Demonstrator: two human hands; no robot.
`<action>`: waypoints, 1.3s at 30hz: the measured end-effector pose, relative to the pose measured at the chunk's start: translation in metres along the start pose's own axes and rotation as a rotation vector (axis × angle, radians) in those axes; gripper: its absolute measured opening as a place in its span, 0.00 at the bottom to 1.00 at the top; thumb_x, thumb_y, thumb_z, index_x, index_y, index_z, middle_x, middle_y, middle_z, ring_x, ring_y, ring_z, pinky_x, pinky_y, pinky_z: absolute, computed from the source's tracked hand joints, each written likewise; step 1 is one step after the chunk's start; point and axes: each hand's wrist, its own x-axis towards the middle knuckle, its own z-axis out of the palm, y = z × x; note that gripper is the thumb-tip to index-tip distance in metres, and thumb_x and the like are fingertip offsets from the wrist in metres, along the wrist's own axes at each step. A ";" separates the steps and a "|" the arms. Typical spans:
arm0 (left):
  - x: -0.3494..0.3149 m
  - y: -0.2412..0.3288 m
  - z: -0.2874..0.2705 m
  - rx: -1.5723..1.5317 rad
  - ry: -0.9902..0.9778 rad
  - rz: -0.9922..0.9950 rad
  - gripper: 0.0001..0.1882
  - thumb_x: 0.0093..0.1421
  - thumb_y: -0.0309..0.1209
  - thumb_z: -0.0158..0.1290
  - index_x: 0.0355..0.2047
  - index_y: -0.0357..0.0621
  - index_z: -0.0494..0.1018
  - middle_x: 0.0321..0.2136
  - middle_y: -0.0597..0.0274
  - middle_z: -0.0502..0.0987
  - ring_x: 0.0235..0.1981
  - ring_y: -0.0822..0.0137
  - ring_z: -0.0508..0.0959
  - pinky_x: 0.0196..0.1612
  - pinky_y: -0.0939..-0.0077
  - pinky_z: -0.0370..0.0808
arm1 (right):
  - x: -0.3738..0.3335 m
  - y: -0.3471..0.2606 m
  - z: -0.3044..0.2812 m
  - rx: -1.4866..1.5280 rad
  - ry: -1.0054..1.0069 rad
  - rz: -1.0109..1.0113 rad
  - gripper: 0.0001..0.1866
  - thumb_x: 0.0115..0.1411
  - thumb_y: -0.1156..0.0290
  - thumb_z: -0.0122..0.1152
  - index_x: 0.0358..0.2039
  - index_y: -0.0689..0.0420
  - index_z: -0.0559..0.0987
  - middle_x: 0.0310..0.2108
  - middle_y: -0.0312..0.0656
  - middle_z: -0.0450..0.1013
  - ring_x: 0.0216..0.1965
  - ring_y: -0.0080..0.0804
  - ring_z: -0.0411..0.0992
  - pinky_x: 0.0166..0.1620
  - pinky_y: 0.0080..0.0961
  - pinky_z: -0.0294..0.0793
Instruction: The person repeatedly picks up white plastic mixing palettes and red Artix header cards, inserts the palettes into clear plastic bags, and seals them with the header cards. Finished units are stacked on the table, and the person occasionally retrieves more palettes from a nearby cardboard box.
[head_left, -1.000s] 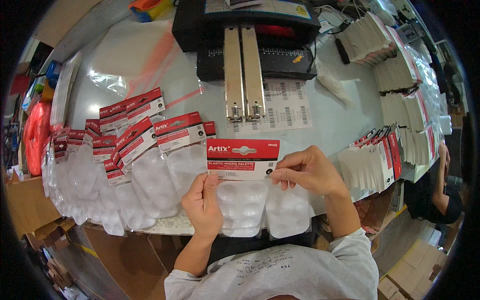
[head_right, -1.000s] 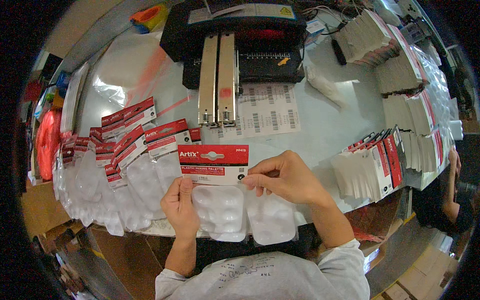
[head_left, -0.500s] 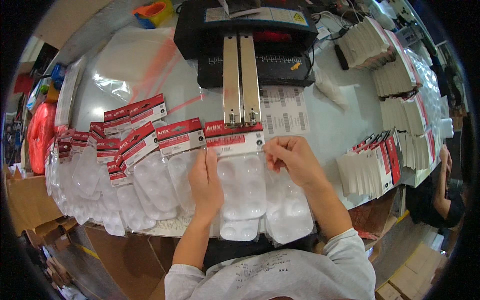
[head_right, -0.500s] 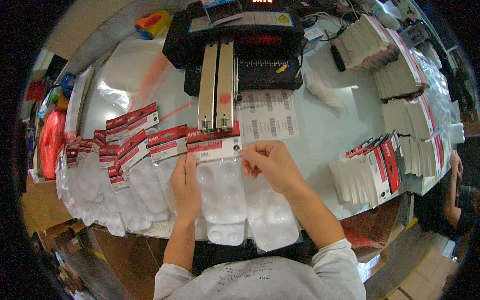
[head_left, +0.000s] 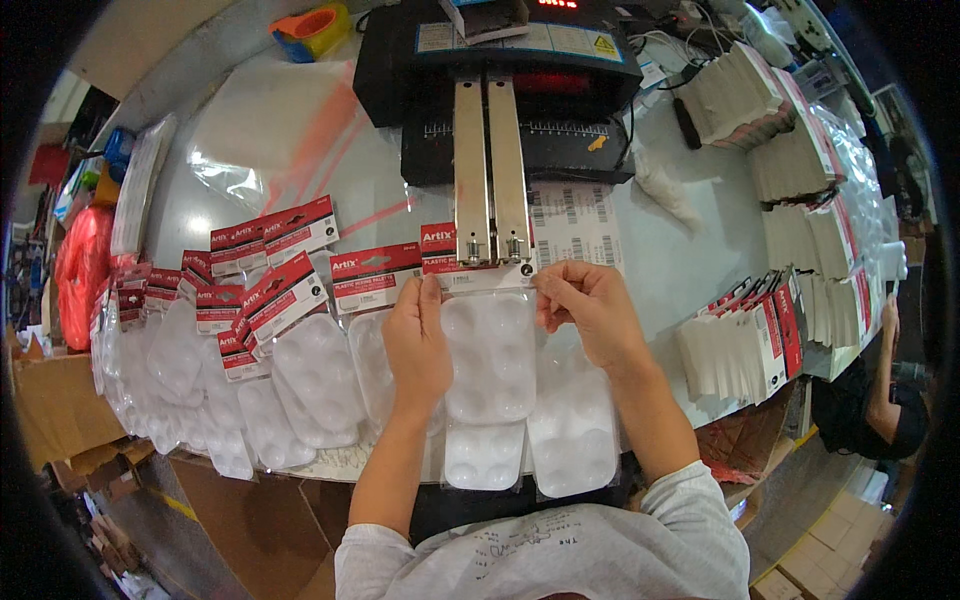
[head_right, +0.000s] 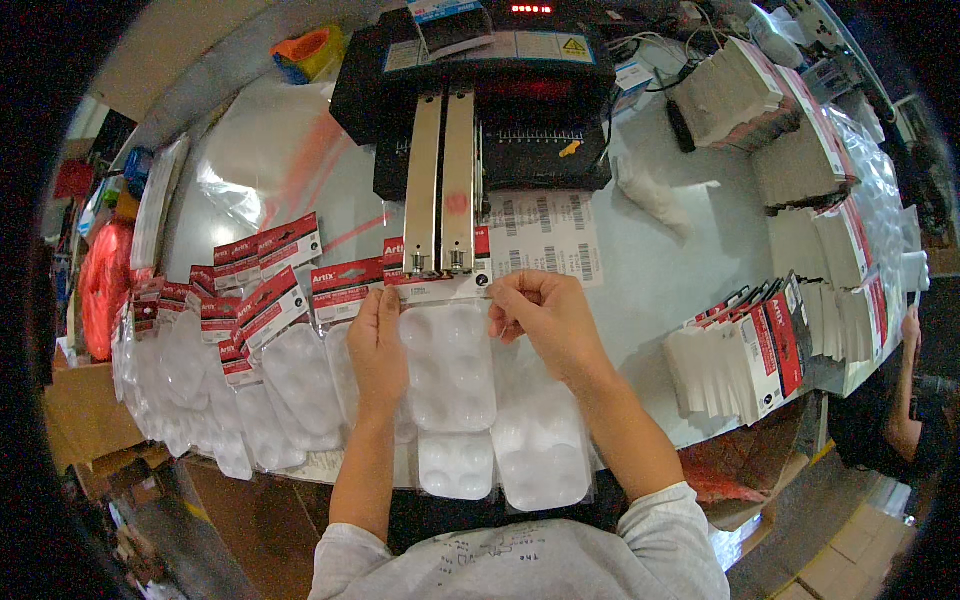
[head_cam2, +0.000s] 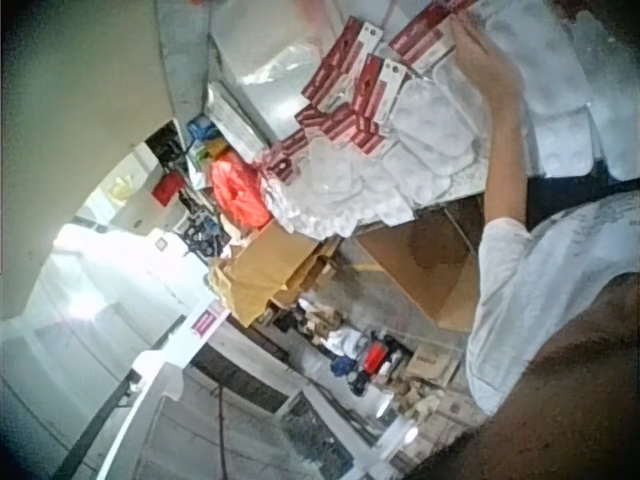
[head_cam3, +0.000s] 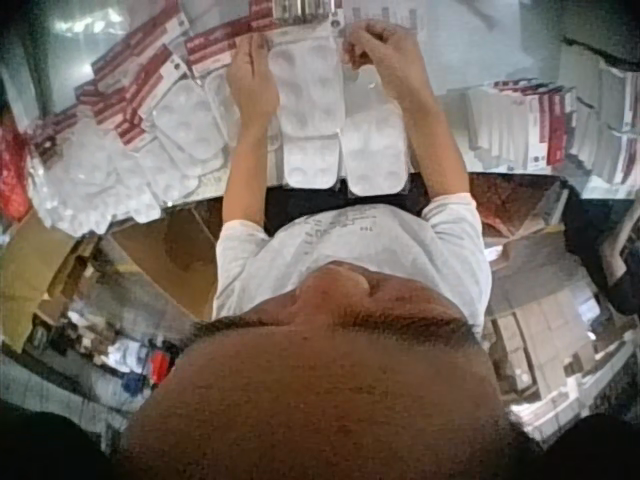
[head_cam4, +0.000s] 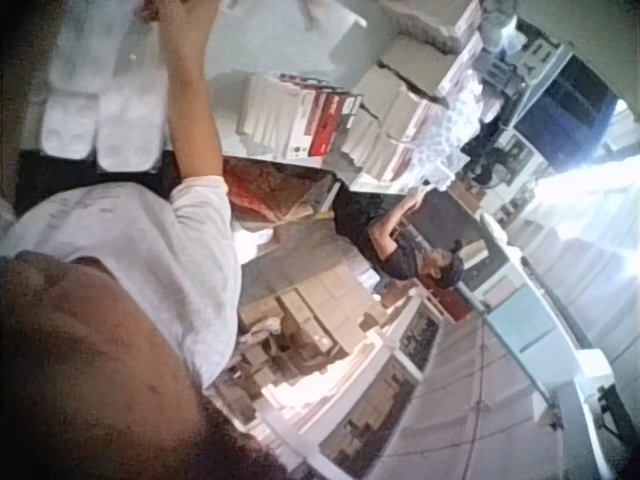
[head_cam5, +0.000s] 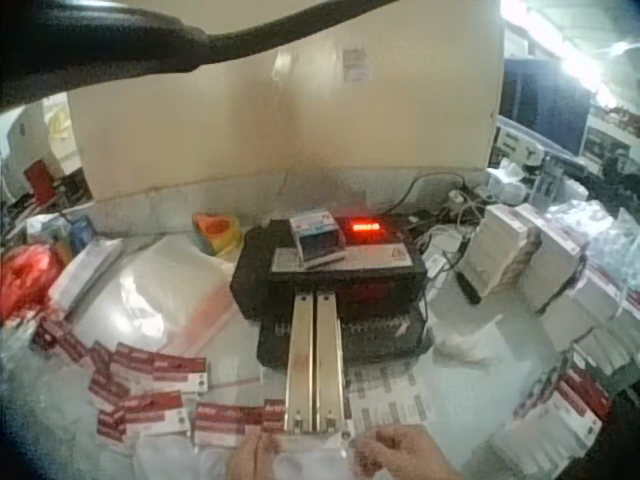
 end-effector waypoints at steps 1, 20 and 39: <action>0.001 0.001 0.000 -0.025 0.012 0.061 0.15 0.65 0.35 0.42 0.26 0.37 0.66 0.21 0.72 0.64 0.25 0.79 0.61 0.31 0.86 0.61 | 0.001 0.002 -0.002 0.023 -0.010 -0.049 0.08 0.56 0.71 0.56 0.25 0.63 0.76 0.19 0.36 0.70 0.19 0.21 0.69 0.22 0.16 0.68; -0.062 0.020 -0.048 0.640 0.023 0.497 0.13 0.51 0.35 0.56 0.33 0.42 0.69 0.40 0.51 0.66 0.44 0.51 0.66 0.46 0.62 0.65 | -0.141 -0.058 -0.181 -1.160 0.707 -0.418 0.41 0.43 0.68 0.70 0.57 0.64 0.62 0.48 0.48 0.69 0.46 0.31 0.68 0.51 0.26 0.66; -0.100 0.021 -0.023 -0.407 -0.345 -0.116 0.07 0.62 0.26 0.46 0.37 0.35 0.68 0.31 0.58 0.79 0.25 0.83 0.68 0.28 0.89 0.65 | -0.071 -0.042 -0.008 -0.662 -0.202 -0.123 0.18 0.42 0.64 0.73 0.29 0.63 0.78 0.18 0.33 0.71 0.21 0.13 0.62 0.25 0.15 0.65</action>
